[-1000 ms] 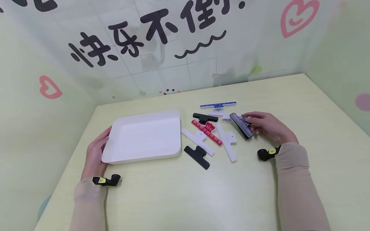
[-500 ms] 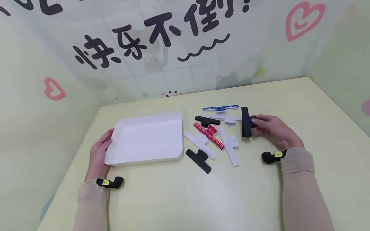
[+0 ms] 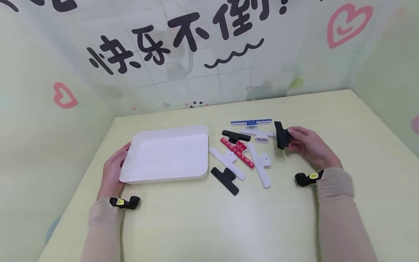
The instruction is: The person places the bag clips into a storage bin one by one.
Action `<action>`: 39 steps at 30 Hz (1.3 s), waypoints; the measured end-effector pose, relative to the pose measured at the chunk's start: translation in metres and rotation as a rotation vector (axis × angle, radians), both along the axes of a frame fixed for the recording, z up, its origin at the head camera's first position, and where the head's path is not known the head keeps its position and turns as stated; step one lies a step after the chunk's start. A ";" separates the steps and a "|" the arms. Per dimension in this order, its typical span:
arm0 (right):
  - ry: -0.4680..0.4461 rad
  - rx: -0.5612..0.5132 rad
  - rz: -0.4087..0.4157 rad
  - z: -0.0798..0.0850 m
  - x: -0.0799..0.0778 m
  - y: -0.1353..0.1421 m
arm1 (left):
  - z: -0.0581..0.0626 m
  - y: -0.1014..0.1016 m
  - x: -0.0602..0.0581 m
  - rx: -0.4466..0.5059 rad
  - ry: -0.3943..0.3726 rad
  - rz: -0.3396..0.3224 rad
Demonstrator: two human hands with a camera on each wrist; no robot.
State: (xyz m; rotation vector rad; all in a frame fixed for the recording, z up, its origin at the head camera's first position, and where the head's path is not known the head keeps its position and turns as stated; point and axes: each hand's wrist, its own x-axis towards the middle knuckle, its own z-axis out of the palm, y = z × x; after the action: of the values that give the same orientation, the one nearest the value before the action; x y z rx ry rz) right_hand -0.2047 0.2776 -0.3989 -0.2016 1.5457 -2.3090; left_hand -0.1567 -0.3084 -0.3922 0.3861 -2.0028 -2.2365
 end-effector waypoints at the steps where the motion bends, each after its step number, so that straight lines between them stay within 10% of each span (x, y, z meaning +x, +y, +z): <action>1: 0.002 0.009 -0.011 -0.001 0.000 -0.002 | 0.000 -0.001 0.001 -0.004 -0.006 0.003; 16: 0.003 0.422 -0.138 0.017 -0.003 -0.031 | 0.000 0.007 -0.004 -0.057 -0.010 0.029; 39: 0.141 0.398 -0.135 0.057 -0.002 -0.144 | 0.000 0.005 -0.003 -0.039 -0.023 0.068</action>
State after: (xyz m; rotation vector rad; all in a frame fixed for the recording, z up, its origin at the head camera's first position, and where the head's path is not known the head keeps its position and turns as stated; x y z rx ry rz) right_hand -0.2069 0.1332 -0.3419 -0.1632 2.1088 -2.0622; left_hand -0.1597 -0.3034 -0.3919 0.4703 -2.0094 -2.1588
